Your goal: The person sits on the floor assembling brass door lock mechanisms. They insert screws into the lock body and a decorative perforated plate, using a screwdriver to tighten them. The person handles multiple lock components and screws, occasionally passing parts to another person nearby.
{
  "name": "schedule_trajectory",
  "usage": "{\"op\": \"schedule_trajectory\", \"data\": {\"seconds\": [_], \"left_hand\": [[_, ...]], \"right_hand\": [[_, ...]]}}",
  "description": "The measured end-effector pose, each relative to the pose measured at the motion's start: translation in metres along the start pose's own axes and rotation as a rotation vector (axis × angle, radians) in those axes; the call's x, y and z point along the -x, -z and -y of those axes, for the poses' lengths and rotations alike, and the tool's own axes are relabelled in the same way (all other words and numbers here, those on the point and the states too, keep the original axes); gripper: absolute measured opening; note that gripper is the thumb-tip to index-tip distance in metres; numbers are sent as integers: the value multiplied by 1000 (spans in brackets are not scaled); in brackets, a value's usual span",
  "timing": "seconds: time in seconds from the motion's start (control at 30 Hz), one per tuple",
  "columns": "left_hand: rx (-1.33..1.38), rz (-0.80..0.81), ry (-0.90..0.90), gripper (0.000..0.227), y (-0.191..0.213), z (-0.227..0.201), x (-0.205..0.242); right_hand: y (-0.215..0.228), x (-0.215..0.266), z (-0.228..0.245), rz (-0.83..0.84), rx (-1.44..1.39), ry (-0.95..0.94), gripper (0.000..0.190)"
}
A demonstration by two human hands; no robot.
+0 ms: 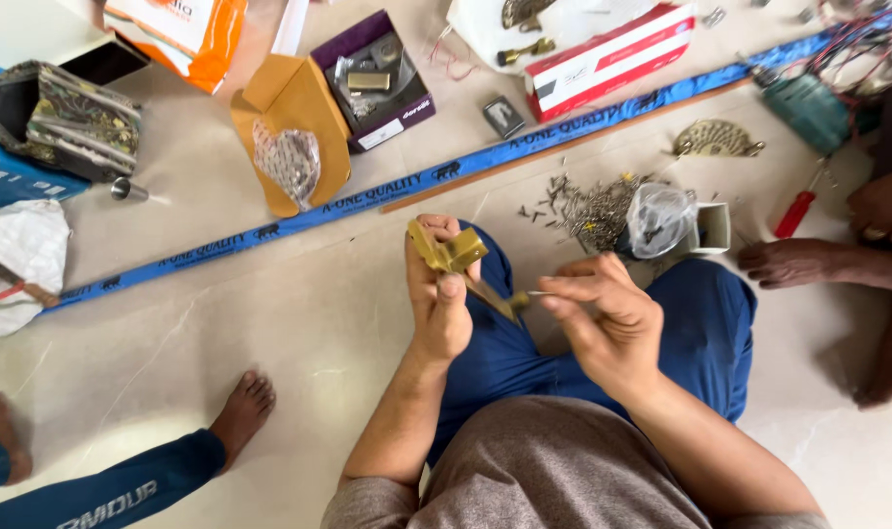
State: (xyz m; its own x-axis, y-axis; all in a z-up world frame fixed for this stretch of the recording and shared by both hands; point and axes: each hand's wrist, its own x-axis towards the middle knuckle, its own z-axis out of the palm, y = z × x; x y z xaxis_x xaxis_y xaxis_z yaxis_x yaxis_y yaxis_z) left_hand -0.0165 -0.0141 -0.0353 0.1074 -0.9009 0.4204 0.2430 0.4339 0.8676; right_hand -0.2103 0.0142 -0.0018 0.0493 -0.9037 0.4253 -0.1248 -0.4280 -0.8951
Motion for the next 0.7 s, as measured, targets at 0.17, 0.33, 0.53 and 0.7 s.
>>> {"op": "schedule_trajectory", "data": {"seconds": [0.17, 0.33, 0.53, 0.7], "left_hand": [[334, -53, 45, 59, -8, 6, 0], [288, -108, 119, 61, -11, 9, 9], [271, -110, 103, 60, -13, 7, 10], [236, -124, 131, 49, -11, 9, 13]], "right_hand": [[-9, -34, 20, 7, 274, 359, 25], [-12, -44, 24, 21, 473, 505, 28], [-16, -41, 20, -19, 471, 521, 29], [-11, -43, 20, -3, 507, 559, 30]]}}
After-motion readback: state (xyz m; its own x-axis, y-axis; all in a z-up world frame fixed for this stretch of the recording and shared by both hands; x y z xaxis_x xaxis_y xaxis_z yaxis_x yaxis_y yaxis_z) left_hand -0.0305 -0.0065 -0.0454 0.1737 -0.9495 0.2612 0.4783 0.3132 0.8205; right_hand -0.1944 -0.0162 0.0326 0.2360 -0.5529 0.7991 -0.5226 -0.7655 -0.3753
